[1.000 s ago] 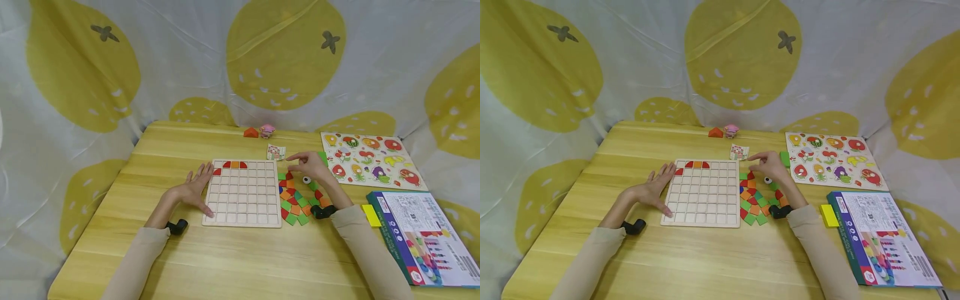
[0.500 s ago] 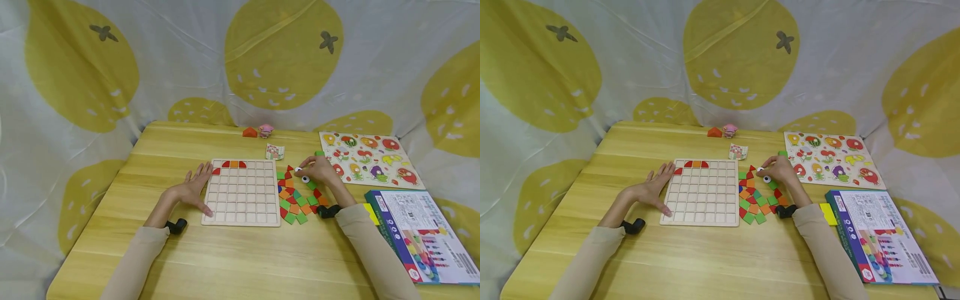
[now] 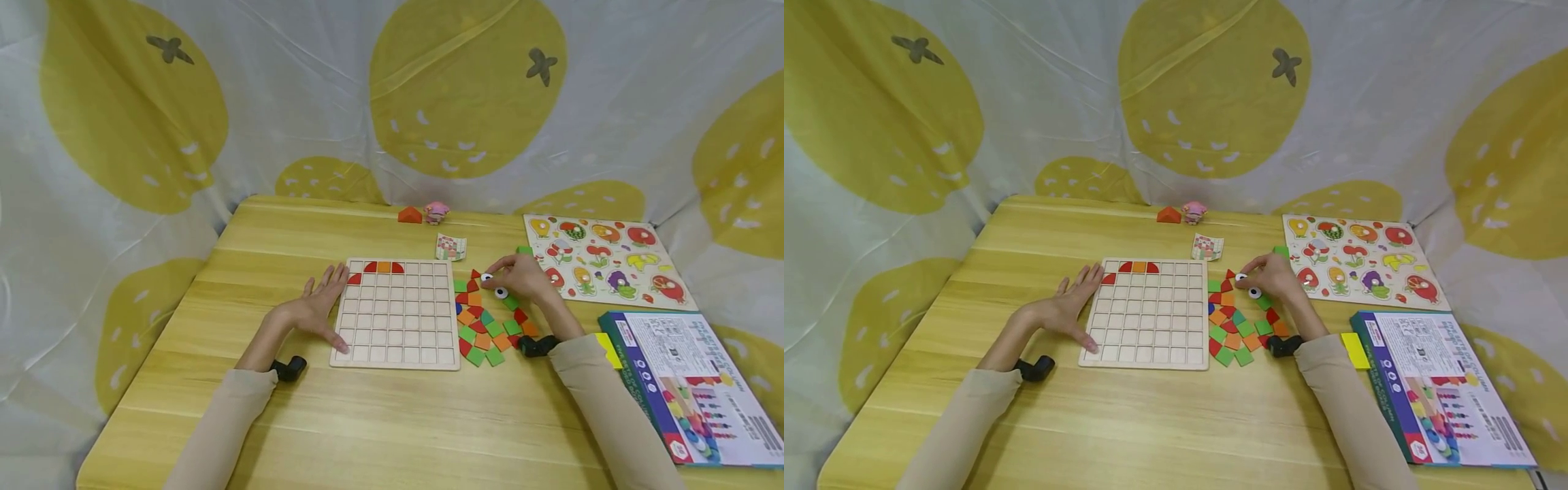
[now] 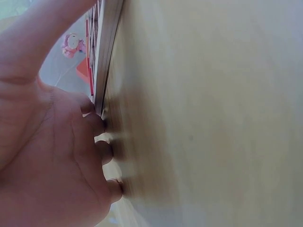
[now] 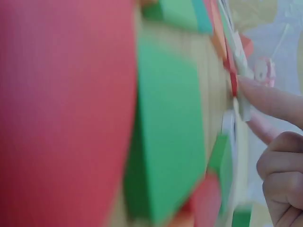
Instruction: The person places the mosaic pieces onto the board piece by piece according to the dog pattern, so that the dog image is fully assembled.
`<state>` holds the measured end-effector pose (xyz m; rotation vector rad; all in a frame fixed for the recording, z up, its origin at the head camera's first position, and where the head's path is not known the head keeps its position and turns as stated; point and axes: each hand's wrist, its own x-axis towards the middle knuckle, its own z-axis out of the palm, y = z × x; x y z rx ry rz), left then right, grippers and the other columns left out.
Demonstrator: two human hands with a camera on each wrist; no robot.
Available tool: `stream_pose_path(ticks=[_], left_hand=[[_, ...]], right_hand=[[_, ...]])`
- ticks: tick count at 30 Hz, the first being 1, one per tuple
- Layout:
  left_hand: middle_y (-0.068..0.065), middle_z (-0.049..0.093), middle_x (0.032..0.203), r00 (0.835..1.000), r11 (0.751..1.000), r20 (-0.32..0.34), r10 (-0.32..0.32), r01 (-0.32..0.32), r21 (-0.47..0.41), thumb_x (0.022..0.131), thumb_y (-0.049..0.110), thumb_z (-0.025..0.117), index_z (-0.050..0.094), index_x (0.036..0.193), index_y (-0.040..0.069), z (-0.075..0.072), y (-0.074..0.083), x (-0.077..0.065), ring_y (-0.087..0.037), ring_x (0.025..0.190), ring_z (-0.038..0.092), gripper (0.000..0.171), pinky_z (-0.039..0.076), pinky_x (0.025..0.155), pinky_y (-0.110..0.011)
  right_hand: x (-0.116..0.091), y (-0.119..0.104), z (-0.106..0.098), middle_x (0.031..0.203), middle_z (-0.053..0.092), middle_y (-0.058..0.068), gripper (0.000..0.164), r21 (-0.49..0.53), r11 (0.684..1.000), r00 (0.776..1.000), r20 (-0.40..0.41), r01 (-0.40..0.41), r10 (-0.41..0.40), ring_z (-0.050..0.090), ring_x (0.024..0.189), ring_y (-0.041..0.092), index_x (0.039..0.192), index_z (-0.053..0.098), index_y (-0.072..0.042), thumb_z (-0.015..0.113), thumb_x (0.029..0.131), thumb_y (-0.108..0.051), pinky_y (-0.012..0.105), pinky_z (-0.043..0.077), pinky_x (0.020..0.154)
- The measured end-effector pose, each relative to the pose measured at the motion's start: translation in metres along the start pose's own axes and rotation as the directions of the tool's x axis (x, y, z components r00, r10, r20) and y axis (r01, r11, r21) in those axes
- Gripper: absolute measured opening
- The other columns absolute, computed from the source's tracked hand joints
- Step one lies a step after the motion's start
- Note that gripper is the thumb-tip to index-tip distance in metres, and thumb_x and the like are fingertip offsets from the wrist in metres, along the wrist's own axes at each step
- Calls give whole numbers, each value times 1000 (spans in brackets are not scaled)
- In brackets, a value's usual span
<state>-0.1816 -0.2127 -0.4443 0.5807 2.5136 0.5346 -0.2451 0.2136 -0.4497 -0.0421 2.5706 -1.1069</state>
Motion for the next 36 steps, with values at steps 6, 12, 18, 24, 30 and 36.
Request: stream_pose_path(ticks=[6,12,18,24,30,36], left_hand=[[-14,-23,161,1000,1000,-5,7,-7,1,53,59,87,-14,153,7,2,1,0,-37,148,-20,151,-10,116,-66],[-14,-22,161,1000,1000,-6,14,-14,14,52,60,86,-14,153,7,4,2,3,-36,148,-20,152,-10,116,-65],[-12,-23,161,1000,1000,7,0,0,9,52,62,86,-16,153,9,4,5,5,-34,149,-21,152,-11,117,-63],[-12,-23,160,1000,1000,14,0,0,15,52,62,85,-16,153,9,4,5,5,-34,148,-22,152,-11,117,-64],[-12,-24,160,1000,1000,12,-13,13,-8,52,60,86,-16,153,9,1,3,2,-33,148,-22,152,-12,117,-63],[-13,-23,160,1000,1000,3,-14,14,-17,53,60,86,-15,153,9,1,0,-1,-34,148,-22,152,-12,116,-64]], right_hand=[[2,-40,29,50,32,-5,27,137,989,998,-5,59,-59,25,43,13,95,74,-13,84,74,-27,26,23,43],[11,-93,81,53,36,-5,24,240,965,992,49,104,-119,28,49,13,88,77,-14,88,68,-23,26,24,47],[25,-130,125,56,48,-5,22,224,969,991,55,106,-121,35,54,12,77,75,-11,90,65,-21,24,28,48],[32,-144,143,76,67,1,25,116,988,994,-11,105,-104,50,69,16,75,74,-12,91,63,-26,24,38,56],[35,-144,141,86,69,6,24,102,979,984,5,176,-178,51,71,17,83,77,-12,90,66,-23,24,39,58],[41,-141,140,91,70,7,23,184,959,966,107,215,-236,38,61,13,94,79,-11,85,73,-15,23,28,51]])
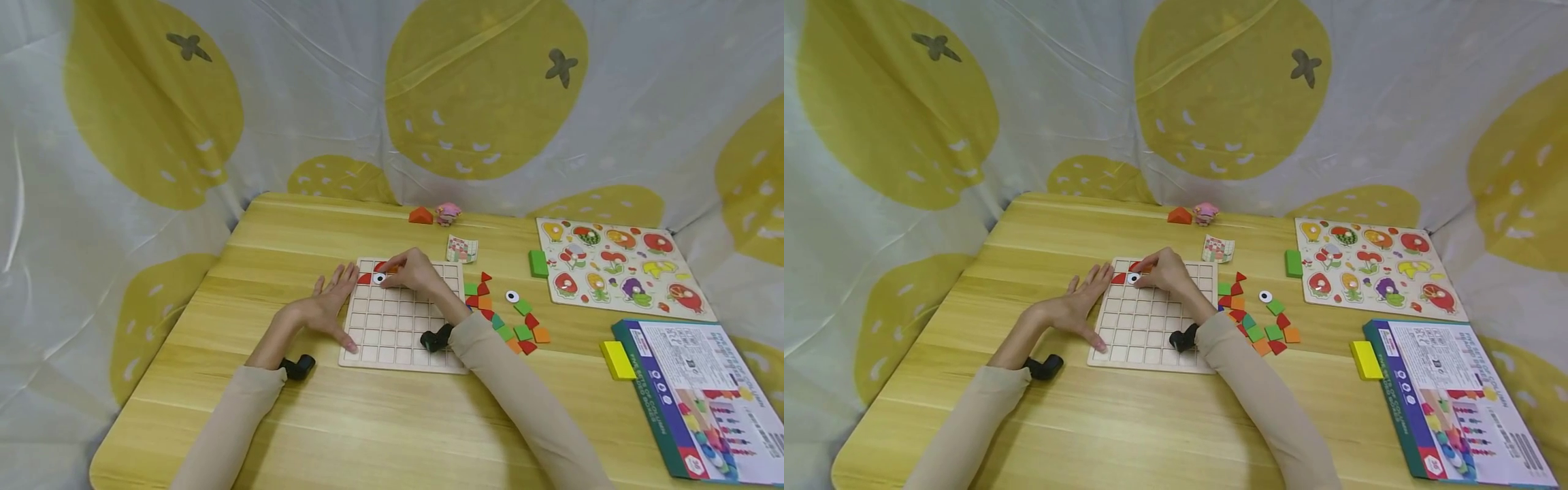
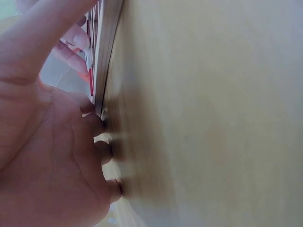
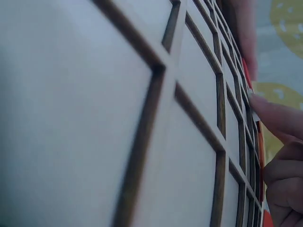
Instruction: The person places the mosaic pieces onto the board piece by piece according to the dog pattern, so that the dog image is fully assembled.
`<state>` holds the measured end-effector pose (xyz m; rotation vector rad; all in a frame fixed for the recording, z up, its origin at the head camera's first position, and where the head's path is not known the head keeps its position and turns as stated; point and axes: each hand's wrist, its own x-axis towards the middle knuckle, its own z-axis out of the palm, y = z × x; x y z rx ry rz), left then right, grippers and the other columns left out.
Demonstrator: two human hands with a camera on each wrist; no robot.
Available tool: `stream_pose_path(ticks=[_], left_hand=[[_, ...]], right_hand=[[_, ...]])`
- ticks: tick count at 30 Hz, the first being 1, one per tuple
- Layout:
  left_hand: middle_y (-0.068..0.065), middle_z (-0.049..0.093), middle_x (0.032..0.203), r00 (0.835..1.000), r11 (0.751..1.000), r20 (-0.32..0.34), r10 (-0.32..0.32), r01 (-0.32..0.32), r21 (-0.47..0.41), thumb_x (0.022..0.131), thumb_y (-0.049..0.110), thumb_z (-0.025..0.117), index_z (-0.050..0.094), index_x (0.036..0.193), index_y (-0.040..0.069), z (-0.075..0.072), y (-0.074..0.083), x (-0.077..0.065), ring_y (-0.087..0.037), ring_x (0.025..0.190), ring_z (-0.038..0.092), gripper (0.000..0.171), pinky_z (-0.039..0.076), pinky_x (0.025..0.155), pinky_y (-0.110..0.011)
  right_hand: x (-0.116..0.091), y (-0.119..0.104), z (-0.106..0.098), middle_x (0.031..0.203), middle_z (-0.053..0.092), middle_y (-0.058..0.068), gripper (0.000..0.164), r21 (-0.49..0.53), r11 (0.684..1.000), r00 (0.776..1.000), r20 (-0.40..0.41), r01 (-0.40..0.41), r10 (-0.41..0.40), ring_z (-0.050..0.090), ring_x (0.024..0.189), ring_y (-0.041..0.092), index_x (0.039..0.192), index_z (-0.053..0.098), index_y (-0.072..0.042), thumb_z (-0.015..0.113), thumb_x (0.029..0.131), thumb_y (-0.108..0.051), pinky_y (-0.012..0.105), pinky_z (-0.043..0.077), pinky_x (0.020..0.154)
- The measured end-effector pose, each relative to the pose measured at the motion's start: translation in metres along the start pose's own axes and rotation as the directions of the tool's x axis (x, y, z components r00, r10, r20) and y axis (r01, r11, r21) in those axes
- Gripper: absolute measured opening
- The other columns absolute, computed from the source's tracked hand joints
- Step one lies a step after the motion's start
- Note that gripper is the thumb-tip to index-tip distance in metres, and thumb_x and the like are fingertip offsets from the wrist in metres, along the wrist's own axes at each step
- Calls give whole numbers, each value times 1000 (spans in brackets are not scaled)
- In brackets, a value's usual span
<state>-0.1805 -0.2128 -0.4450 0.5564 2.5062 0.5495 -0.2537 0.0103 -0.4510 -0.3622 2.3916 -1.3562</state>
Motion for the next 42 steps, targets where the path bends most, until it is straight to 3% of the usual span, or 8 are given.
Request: stream_pose_path(ticks=[13,20,27,34,39,42], left_hand=[[-12,-23,161,1000,1000,-5,7,-7,11,53,59,87,-16,153,9,0,-1,0,-34,149,-21,152,-11,116,-64],[-11,-24,161,1000,1000,-1,-7,7,21,53,61,86,-17,153,10,-1,1,-1,-33,149,-22,152,-11,117,-63],[-13,-23,161,1000,1000,-9,-1,1,25,53,60,86,-15,153,8,0,0,-2,-34,148,-21,152,-12,116,-64],[-12,-23,161,1000,1000,-13,-10,11,27,52,60,87,-14,154,8,0,0,-3,-34,149,-21,152,-11,116,-64],[-12,-22,161,1000,1000,-5,-14,14,11,52,59,87,-14,153,8,0,2,-2,-34,149,-21,152,-11,116,-64],[-13,-22,161,1000,1000,-6,-14,14,13,52,59,87,-14,154,8,0,3,-1,-34,149,-21,152,-10,117,-64]], right_hand=[[4,-3,3,76,64,1,22,-20,1000,1000,4,-1,1,37,59,12,91,79,-11,86,70,-14,23,30,51],[-6,-4,-8,65,53,-3,25,-14,999,999,24,34,-34,32,55,11,99,78,-13,83,75,-15,22,25,50],[-46,9,-63,55,32,-3,23,-62,998,999,-30,17,-19,27,53,14,104,77,-14,78,81,-18,25,25,49],[-103,63,-121,53,29,-4,21,-111,991,996,-60,-71,65,25,47,12,106,75,-12,73,86,-20,25,23,44],[-139,97,-146,54,28,-4,24,-176,971,985,-94,-159,144,27,47,12,105,75,-14,75,84,-25,26,24,44],[-154,110,-155,55,27,-4,30,-147,968,974,-128,-206,188,27,48,11,109,73,-12,77,82,-26,28,24,44]])
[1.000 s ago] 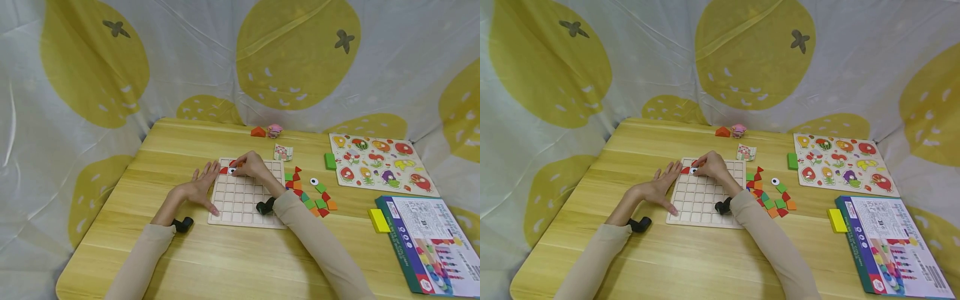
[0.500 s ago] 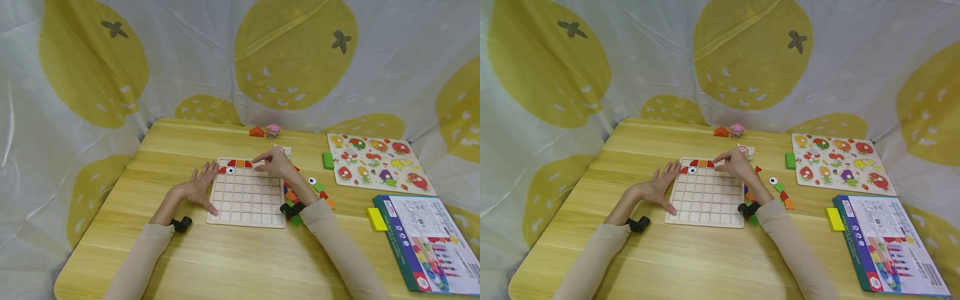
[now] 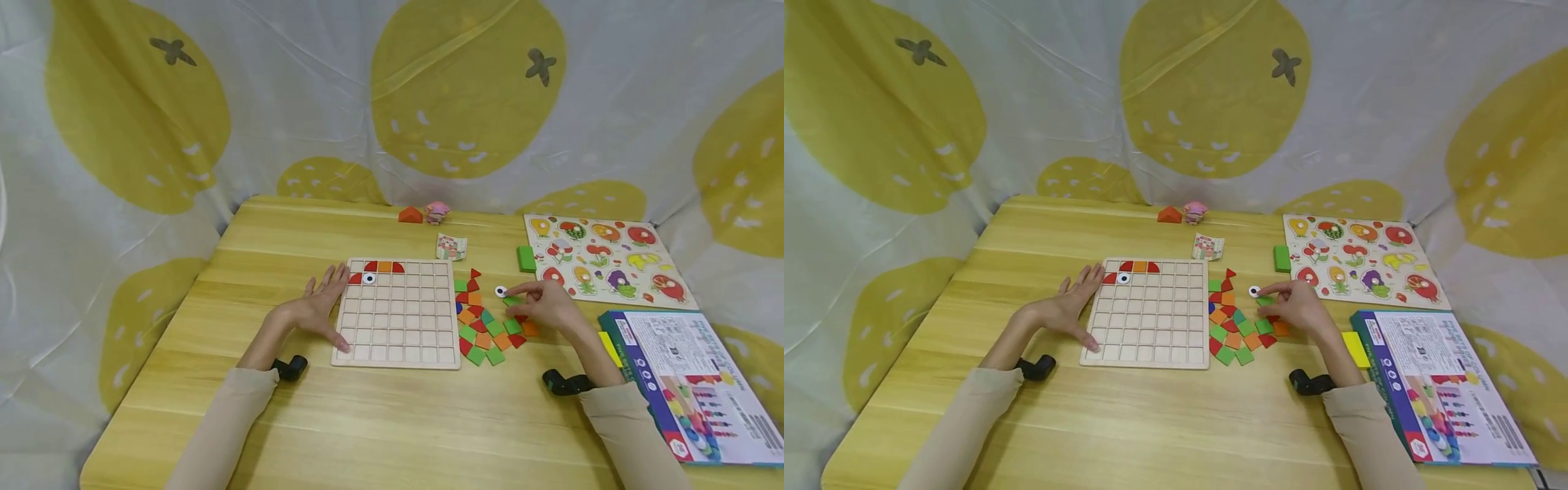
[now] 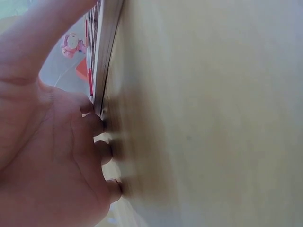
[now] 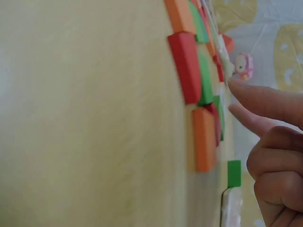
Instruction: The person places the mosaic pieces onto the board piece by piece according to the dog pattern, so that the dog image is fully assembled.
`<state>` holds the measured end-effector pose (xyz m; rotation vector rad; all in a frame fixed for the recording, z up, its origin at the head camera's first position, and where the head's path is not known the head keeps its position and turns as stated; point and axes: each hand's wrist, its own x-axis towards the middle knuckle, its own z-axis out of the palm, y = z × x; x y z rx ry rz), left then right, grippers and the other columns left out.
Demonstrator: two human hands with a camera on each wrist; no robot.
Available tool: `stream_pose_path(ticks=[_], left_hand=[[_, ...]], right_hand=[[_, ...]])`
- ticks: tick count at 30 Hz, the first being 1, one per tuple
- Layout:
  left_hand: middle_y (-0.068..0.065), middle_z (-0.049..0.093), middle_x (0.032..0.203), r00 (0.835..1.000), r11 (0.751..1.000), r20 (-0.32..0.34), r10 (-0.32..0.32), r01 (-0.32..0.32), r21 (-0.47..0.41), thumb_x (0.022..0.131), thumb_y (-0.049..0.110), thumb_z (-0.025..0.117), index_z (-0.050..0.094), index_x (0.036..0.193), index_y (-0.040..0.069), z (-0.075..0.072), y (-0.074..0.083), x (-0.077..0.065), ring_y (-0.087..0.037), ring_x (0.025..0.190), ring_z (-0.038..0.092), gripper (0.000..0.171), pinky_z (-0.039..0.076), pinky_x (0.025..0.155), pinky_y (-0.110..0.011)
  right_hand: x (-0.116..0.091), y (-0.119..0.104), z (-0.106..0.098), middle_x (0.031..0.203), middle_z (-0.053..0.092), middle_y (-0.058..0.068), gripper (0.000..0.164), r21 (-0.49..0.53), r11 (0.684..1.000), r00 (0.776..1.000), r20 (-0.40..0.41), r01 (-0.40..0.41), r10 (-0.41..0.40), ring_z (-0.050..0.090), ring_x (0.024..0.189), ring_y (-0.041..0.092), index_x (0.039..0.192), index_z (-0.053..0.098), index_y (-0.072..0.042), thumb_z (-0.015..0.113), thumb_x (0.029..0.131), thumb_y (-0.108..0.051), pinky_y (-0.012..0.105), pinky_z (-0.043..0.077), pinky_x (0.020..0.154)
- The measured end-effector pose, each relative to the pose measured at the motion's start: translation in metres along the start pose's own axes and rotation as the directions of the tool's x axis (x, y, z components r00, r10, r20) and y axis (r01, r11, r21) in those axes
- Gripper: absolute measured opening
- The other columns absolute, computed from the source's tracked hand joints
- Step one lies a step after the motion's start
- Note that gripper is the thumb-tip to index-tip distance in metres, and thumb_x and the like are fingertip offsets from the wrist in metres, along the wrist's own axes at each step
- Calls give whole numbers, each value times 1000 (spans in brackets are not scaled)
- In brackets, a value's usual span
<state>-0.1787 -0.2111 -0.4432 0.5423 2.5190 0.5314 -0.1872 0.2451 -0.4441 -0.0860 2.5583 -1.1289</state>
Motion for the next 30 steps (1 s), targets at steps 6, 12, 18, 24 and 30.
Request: stream_pose_path(ticks=[6,12,18,24,30], left_hand=[[-14,-21,161,1000,1000,-4,1,-1,-5,52,59,87,-14,153,7,1,-3,0,-36,149,-20,152,-10,116,-65],[-14,-22,161,1000,1000,-3,15,-15,-12,53,58,87,-15,153,7,1,-3,1,-36,148,-20,151,-11,115,-66],[-15,-21,161,1000,1000,0,21,-21,-22,54,57,87,-15,153,7,1,-2,1,-37,148,-20,151,-11,115,-67],[-15,-22,161,1000,1000,1,16,-16,-17,54,57,87,-14,153,6,1,-2,0,-36,148,-20,151,-11,115,-66],[-15,-22,161,1000,1000,-9,18,-18,-21,52,57,88,-14,153,6,2,-2,2,-36,149,-20,152,-10,115,-66]], right_hand=[[-1,10,-1,54,30,-7,40,42,997,997,-49,-59,61,29,47,10,115,69,-9,79,80,-26,28,26,45],[5,9,1,55,31,-7,36,25,997,996,-48,-68,69,30,48,11,112,71,-10,79,80,-24,27,26,47],[4,6,-1,55,37,-6,36,6,995,995,-26,-101,101,34,51,13,111,70,-8,79,80,-24,27,29,50],[6,4,-2,56,42,-5,36,-44,997,998,0,-59,59,37,51,12,109,67,-2,77,82,-25,26,32,49],[12,-18,0,54,31,-4,33,5,1000,1000,21,15,-16,29,46,11,109,67,-7,74,85,-28,26,27,44]])
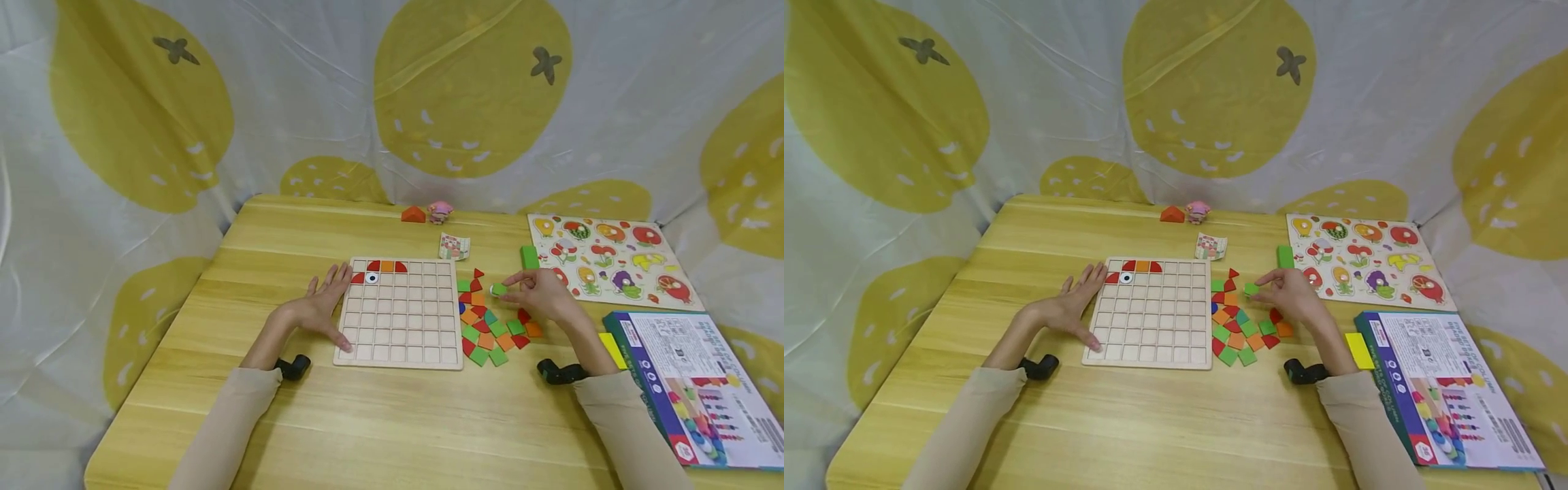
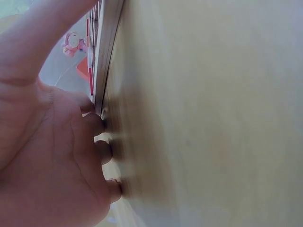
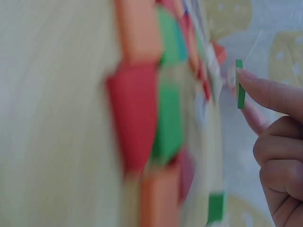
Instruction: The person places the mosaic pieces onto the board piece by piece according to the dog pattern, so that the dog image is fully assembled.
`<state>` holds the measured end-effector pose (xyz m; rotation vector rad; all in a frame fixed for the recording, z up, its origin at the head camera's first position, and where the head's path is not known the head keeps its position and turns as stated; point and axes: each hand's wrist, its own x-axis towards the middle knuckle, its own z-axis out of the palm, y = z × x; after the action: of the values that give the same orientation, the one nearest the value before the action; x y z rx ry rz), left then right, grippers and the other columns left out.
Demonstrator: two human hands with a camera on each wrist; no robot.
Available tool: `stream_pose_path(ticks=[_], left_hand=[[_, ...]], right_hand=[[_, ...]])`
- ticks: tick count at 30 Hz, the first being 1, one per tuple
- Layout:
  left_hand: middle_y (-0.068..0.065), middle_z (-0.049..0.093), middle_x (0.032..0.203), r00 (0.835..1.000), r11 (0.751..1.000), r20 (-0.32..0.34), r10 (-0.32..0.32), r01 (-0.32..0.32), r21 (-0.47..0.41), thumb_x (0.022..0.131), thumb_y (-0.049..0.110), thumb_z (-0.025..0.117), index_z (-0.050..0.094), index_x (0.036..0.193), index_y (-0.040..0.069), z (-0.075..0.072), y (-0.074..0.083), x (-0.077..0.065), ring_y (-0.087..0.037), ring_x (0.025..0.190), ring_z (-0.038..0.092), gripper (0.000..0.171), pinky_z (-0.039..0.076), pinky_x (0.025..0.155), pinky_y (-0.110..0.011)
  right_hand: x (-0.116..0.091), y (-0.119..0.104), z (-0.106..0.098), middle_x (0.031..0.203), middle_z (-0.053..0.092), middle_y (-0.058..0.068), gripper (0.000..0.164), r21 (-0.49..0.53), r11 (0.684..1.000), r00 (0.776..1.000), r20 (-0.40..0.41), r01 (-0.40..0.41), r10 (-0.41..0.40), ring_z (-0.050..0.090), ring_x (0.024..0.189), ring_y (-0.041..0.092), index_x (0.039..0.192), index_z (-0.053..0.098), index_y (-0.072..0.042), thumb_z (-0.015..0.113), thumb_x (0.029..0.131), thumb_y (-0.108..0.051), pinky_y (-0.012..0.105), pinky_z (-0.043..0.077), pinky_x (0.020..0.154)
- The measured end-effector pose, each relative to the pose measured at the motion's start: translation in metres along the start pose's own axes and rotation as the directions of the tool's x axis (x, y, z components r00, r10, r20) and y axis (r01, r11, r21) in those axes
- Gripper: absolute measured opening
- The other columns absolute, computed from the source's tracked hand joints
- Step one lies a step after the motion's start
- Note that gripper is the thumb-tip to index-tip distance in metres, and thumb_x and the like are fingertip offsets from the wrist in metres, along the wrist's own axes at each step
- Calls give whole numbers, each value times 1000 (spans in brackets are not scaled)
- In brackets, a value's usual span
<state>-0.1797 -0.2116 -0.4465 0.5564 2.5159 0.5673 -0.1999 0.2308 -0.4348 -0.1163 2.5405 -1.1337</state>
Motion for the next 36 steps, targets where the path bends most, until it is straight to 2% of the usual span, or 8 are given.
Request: stream_pose_path(ticks=[4,11,15,21,26,33,36], left_hand=[[-14,-22,161,1000,1000,-1,-7,7,18,51,59,87,-14,153,7,-1,2,-1,-35,149,-20,153,-11,116,-65],[-15,-21,161,1000,1000,0,12,-12,18,52,58,88,-12,154,6,-2,-1,-2,-37,149,-19,152,-10,116,-66],[-15,-21,161,999,999,11,38,-38,25,53,58,87,-12,154,7,-3,-4,-2,-37,149,-18,150,-9,116,-66],[-12,-21,161,998,998,8,59,-59,26,52,56,88,-11,154,8,-5,-7,-5,-36,149,-18,150,-7,117,-64],[-12,-22,161,998,998,15,66,-66,20,53,56,88,-11,154,8,-6,-6,-5,-35,149,-19,150,-8,117,-64],[-13,-21,162,998,998,17,65,-65,11,54,54,88,-12,154,7,-5,-7,-4,-37,149,-18,149,-8,117,-64],[-13,-20,162,998,998,14,65,-65,12,54,54,88,-12,154,7,-4,-8,-3,-36,149,-19,149,-9,116,-64]], right_hand=[[13,-38,26,53,28,-5,30,62,996,997,41,57,-60,25,46,12,106,70,-12,77,82,-28,25,27,46],[43,-119,108,54,30,-5,22,88,986,984,95,144,-153,26,51,12,92,74,-13,84,74,-20,24,24,49],[59,-148,144,52,37,-5,23,92,986,986,79,140,-147,32,49,10,88,74,-9,86,72,-19,23,27,47],[72,-163,169,55,51,-2,26,61,990,991,25,130,-132,42,49,10,90,74,-8,86,70,-19,22,33,44],[74,-162,170,64,61,2,26,66,989,990,25,135,-137,43,51,10,94,77,-12,87,70,-17,21,33,44],[78,-159,172,62,61,1,22,60,983,983,39,175,-177,38,49,9,91,80,-15,86,71,-18,21,28,44],[80,-160,176,68,66,2,22,43,979,979,42,198,-200,39,53,9,91,80,-15,86,71,-20,21,29,46]])
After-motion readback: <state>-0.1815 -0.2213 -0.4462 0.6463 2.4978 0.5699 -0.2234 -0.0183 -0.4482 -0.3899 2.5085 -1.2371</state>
